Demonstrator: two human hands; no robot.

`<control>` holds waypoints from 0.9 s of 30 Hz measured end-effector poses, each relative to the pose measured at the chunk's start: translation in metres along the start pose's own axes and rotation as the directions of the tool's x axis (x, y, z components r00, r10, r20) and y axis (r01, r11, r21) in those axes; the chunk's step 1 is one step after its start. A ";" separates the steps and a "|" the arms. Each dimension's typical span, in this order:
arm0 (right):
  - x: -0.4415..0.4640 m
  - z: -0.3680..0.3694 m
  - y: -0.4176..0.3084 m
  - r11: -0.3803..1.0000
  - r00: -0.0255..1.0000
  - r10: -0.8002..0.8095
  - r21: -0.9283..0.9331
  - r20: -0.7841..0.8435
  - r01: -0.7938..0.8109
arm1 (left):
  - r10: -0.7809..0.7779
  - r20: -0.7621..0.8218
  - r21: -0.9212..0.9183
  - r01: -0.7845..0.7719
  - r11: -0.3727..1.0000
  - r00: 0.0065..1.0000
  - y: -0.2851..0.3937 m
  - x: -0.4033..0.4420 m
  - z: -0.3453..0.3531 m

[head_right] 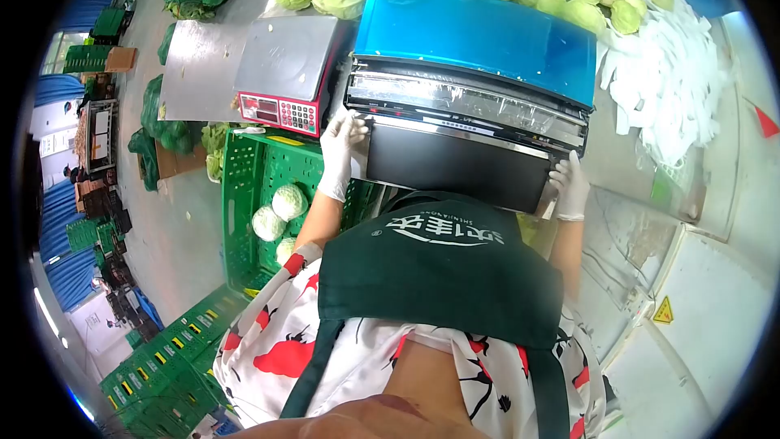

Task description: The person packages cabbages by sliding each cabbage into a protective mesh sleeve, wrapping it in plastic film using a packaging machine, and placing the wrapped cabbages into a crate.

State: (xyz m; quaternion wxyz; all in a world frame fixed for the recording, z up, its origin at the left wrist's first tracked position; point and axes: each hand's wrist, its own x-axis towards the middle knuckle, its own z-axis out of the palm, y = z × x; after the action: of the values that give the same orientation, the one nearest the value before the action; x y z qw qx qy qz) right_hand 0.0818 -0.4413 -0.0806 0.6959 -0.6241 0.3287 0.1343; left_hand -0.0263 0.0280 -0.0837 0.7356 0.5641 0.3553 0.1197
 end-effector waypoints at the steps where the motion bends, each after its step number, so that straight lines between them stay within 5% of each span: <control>1: 0.001 -0.001 -0.001 1.000 1.000 0.008 0.000 0.003 -0.008 | 0.053 -0.038 0.041 -0.052 0.998 0.998 0.004 0.003 -0.001; 6: 0.007 -0.005 0.001 1.000 1.000 0.014 -0.002 0.022 -0.014 | 0.167 -0.151 0.118 -0.150 0.982 0.974 0.010 0.016 -0.004; 17: 0.005 -0.005 0.001 1.000 0.999 0.005 -0.024 0.036 -0.005 | -0.144 0.029 0.051 0.142 0.989 0.989 0.020 0.049 -0.020; 27: 0.007 -0.007 0.002 1.000 0.999 0.011 -0.023 0.036 -0.010 | 0.056 -0.012 0.160 -0.053 0.986 0.998 0.006 0.052 -0.015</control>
State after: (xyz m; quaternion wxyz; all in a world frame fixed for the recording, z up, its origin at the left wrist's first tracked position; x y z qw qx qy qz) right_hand 0.0837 -0.4488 -0.0870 0.6939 -0.6278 0.3178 0.1528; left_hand 0.0031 0.0714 -0.0998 0.6815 0.6299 0.3542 0.1153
